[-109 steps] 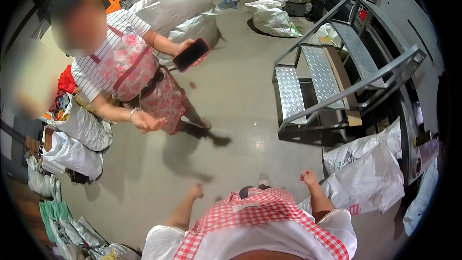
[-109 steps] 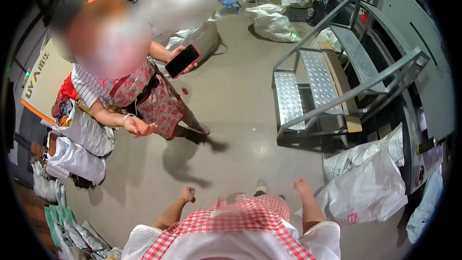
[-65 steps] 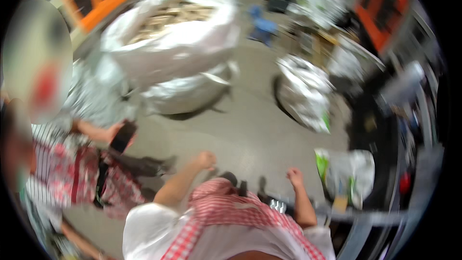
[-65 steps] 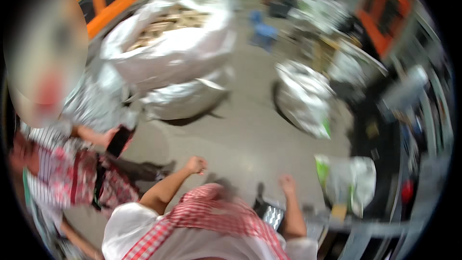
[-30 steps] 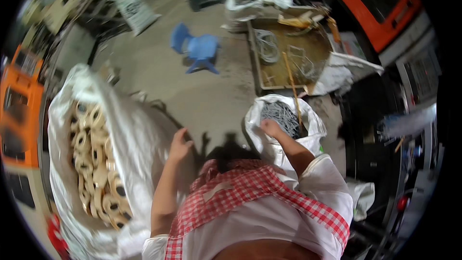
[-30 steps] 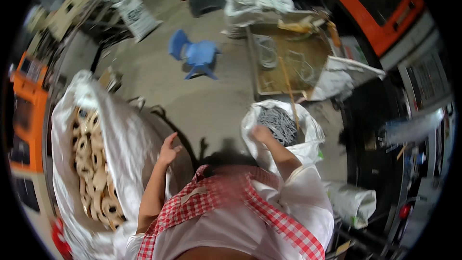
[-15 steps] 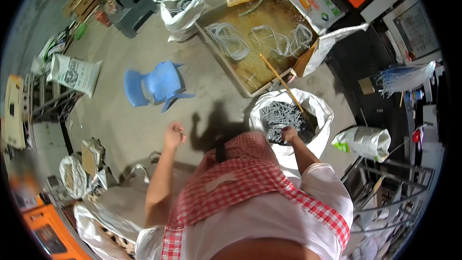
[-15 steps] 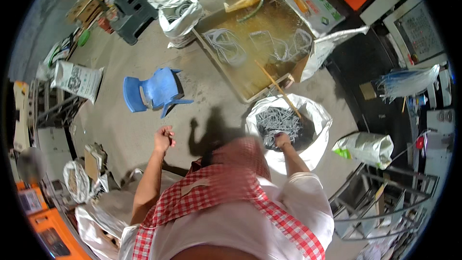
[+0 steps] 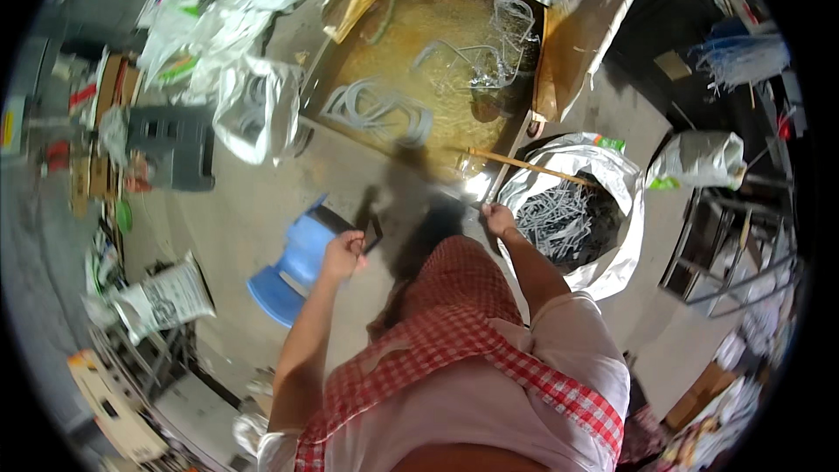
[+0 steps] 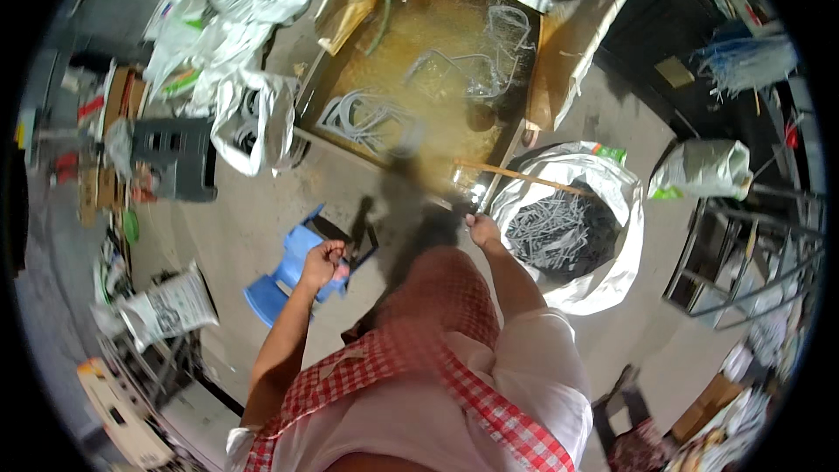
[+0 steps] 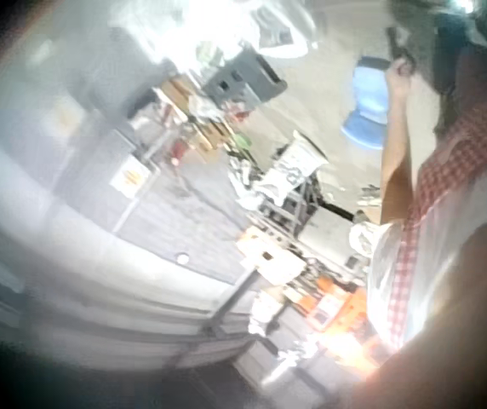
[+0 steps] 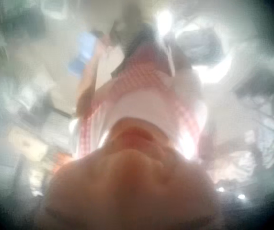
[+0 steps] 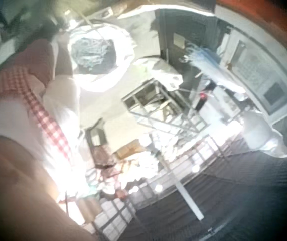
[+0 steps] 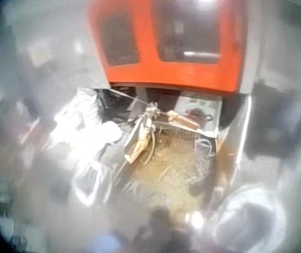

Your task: The person sorts industrial components in a water tank, collects them into a stack, and then sits on the floor to pack circular parts into a large white bag.

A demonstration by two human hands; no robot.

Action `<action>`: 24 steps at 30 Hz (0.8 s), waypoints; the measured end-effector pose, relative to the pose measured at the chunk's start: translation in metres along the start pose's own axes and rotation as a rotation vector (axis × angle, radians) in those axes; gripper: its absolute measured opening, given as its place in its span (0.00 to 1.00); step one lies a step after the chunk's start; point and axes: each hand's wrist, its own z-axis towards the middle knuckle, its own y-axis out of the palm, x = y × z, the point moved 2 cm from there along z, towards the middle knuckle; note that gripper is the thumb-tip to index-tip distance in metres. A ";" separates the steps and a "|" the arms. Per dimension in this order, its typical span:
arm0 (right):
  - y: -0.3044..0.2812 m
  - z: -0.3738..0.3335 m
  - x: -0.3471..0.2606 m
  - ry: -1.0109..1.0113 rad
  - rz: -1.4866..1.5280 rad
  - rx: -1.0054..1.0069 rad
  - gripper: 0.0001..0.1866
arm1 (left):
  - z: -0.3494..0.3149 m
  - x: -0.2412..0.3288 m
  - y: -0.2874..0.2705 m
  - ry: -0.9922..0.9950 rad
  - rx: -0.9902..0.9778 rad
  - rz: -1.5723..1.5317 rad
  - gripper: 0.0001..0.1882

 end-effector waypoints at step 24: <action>0.196 0.138 -0.082 0.466 1.532 0.343 0.07 | 0.426 0.069 -0.045 0.728 -0.378 0.970 0.17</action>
